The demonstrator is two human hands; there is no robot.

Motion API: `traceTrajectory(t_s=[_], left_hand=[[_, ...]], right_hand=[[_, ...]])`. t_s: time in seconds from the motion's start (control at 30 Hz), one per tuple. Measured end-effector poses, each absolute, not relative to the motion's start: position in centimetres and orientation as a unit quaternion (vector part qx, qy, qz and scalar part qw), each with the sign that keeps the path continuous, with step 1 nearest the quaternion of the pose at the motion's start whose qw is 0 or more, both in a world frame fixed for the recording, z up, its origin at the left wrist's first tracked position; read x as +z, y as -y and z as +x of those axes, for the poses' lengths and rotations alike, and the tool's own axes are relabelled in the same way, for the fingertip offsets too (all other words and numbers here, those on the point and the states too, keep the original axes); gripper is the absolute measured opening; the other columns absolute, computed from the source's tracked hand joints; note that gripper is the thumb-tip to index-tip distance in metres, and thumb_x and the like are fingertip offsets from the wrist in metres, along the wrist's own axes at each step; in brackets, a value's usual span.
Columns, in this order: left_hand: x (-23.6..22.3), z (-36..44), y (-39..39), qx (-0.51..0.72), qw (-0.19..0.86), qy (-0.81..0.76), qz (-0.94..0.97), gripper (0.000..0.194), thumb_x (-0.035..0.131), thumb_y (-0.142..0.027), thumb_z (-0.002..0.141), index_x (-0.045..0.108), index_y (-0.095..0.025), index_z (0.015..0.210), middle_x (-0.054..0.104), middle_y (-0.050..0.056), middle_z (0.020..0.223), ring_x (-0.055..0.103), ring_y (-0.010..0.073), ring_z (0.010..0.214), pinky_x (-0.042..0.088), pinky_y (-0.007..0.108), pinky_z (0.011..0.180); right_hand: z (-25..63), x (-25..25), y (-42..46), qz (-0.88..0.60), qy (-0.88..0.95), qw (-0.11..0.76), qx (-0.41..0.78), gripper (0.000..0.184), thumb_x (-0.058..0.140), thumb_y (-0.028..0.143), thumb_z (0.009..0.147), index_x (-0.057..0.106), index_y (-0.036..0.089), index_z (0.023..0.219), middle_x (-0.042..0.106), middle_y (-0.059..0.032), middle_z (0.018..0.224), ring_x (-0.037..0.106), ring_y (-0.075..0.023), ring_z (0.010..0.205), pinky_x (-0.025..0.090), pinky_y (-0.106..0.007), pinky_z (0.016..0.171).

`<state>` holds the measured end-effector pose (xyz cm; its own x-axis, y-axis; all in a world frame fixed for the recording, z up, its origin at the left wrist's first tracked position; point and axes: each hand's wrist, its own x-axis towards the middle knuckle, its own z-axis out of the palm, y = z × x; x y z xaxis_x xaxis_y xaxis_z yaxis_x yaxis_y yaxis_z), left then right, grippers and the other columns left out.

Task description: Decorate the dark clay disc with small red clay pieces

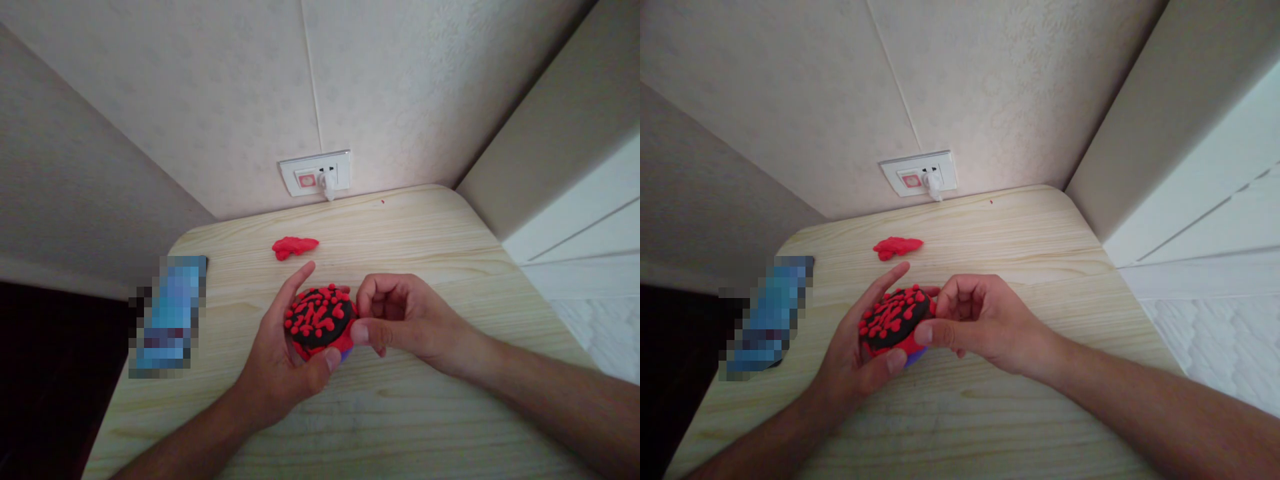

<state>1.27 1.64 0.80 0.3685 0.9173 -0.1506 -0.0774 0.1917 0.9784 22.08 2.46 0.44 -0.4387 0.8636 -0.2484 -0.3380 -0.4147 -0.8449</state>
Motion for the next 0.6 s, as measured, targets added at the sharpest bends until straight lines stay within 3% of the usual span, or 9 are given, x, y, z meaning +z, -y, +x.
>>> traceTrajectory(t_s=[0.2, 0.37, 0.47, 0.6], left_hand=[[1.0, 1.4, -1.4, 0.381, 0.65, -0.416, 0.509, 0.11, 0.09, -0.02, 0.068, 0.028, -0.015, 0.158, 0.068, 0.021, 0.139, 0.071, 0.034, 0.12, 0.059, 0.041, 0.102], [0.9, 1.2, -1.4, 0.388, 0.648, -0.4, 0.518, 0.104, 0.088, -0.023, 0.074, 0.029, -0.019, 0.159, 0.066, 0.019, 0.143, 0.069, 0.034, 0.125, 0.058, 0.042, 0.104], [0.4, 1.0, -1.5, 0.399, 0.688, -0.363, 0.485, 0.107, 0.091, -0.028, 0.074, 0.028, -0.02, 0.16, 0.063, 0.02, 0.147, 0.068, 0.0337, 0.127, 0.056, 0.041, 0.106], [-0.4, 0.6, -1.7, 0.422, 0.731, -0.318, 0.431, 0.091, 0.087, -0.034, 0.082, 0.037, -0.023, 0.158, 0.063, 0.017, 0.147, 0.062, 0.0329, 0.134, 0.052, 0.042, 0.11]], right_hand=[[21.9, 0.1, -2.4, -0.352, 0.371, 0.394, 0.764, 0.046, 0.101, 0.029, 0.061, 0.057, 0.016, 0.069, 0.062, 0.0063, 0.057, 0.05, -0.0057, 0.049, 0.038, -0.017, 0.046], [22.2, 0.4, -2.4, -0.333, 0.373, 0.394, 0.771, 0.038, 0.095, 0.029, 0.071, 0.06, 0.015, 0.072, 0.065, 0.0044, 0.061, 0.053, -0.0054, 0.051, 0.043, -0.016, 0.049], [22.4, 0.4, -2.6, -0.33, 0.365, 0.398, 0.775, 0.037, 0.096, 0.028, 0.07, 0.062, 0.015, 0.072, 0.065, 0.004, 0.061, 0.055, -0.0059, 0.05, 0.045, -0.016, 0.048], [22.7, 0.4, -2.8, -0.333, 0.341, 0.416, 0.775, 0.035, 0.095, 0.028, 0.072, 0.062, 0.015, 0.072, 0.064, 0.0047, 0.06, 0.055, -0.0054, 0.049, 0.046, -0.015, 0.047]])
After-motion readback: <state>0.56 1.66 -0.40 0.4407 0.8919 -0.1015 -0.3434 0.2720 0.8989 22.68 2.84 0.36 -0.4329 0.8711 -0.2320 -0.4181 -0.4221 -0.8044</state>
